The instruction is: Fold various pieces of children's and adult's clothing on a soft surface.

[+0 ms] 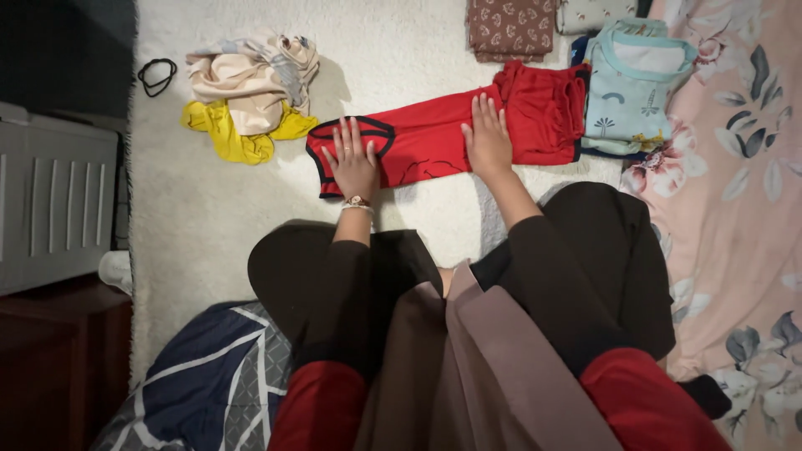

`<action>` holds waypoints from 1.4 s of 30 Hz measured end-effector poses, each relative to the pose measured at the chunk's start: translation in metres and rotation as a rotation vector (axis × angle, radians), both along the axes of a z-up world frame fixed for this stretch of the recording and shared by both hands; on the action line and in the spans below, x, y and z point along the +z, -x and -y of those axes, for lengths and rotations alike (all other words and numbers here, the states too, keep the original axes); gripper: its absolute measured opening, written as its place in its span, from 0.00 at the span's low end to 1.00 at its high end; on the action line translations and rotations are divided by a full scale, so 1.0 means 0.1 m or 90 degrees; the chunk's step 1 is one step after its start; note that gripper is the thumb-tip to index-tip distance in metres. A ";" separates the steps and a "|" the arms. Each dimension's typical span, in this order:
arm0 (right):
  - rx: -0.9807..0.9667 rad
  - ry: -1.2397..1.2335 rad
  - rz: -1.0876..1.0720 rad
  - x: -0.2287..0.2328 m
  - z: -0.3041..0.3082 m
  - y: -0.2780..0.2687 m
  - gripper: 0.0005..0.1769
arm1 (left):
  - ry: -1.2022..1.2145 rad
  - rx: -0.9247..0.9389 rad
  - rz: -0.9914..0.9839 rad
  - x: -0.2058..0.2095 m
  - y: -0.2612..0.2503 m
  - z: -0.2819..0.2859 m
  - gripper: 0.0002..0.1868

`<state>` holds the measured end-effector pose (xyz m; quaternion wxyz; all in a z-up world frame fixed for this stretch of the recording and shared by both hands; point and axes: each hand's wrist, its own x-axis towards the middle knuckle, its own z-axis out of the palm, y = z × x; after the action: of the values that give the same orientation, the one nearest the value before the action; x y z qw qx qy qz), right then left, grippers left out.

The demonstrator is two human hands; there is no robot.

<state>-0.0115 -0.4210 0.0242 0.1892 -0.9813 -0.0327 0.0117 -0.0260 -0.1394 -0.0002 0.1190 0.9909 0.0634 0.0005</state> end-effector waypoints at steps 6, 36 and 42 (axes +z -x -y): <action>-0.146 -0.315 0.138 -0.19 -0.25 0.72 0.23 | -0.005 0.023 0.134 -0.08 0.04 0.08 0.30; -0.243 -1.471 -0.204 -0.26 0.06 -0.03 0.32 | 0.428 -0.365 -0.028 0.52 0.24 0.57 0.35; -0.143 -1.443 -0.146 0.00 0.42 0.01 0.31 | 0.503 -0.376 -0.019 0.59 0.26 0.63 0.32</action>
<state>-0.0123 -0.4628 0.0245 0.9670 -0.2367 0.0809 0.0480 -0.0520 -0.2020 0.0589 0.4799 0.8455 -0.2230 -0.0715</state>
